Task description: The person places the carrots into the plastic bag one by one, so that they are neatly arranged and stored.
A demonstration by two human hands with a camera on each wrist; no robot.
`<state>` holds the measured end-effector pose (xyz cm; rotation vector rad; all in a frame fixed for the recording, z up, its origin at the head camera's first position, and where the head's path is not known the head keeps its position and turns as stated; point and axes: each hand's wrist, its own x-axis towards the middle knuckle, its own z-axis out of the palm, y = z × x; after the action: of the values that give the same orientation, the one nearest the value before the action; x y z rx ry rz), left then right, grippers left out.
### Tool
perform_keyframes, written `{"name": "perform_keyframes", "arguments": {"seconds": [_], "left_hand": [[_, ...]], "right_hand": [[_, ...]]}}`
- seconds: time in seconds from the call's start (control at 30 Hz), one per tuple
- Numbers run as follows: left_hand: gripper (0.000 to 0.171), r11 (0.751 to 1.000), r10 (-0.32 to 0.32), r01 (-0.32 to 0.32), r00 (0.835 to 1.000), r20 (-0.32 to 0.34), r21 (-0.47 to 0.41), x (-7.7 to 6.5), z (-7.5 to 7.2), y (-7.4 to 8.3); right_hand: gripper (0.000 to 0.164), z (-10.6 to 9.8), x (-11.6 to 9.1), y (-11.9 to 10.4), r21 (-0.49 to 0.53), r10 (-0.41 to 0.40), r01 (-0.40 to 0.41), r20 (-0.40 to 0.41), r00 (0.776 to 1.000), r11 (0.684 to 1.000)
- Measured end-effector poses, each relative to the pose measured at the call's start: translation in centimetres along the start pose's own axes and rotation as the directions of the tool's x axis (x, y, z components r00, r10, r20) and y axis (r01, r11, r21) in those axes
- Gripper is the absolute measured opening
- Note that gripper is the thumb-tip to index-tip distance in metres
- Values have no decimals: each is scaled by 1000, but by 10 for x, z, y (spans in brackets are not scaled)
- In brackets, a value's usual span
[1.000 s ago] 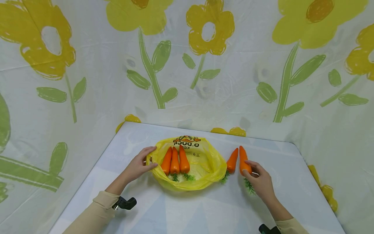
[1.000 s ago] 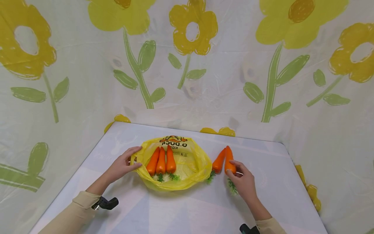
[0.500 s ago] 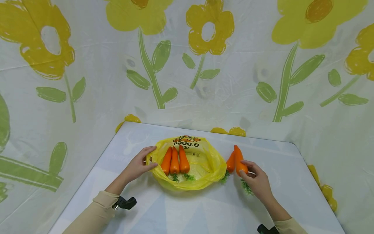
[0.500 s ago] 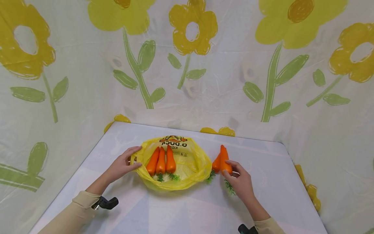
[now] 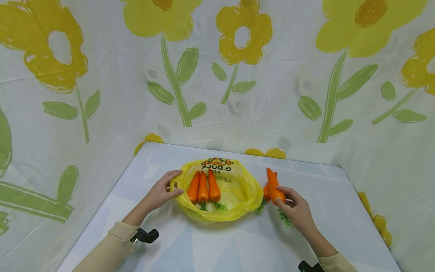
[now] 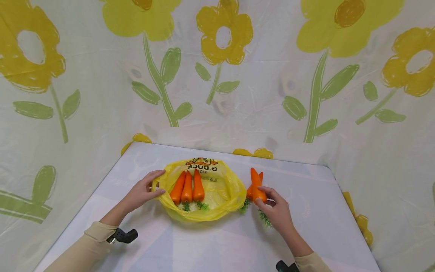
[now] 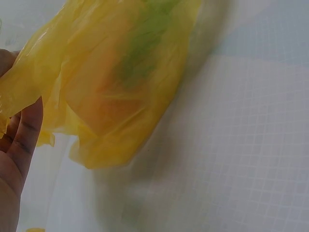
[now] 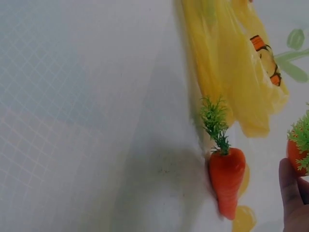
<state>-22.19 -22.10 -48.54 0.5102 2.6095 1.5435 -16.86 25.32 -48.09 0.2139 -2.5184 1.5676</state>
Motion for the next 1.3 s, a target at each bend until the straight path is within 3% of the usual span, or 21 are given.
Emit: {"name": "perform_keyframes", "arguments": {"seconds": [0.53, 1.13, 1.3], "left_hand": [[73, 1000, -8, 8, 1000, -2, -11, 0, 0, -2], [73, 1000, -4, 4, 1000, -1, -15, 0, 0, -2], [73, 1000, 0, 0, 1000, 2, -19, 0, 0, -2]], "right_hand": [[35, 5, 2, -11, 84, -110, 106, 42, 993, 991], [33, 14, 4, -13, 105, -145, 137, 82, 986, 985], [34, 18, 4, -13, 149, -195, 179, 101, 976, 972]]}}
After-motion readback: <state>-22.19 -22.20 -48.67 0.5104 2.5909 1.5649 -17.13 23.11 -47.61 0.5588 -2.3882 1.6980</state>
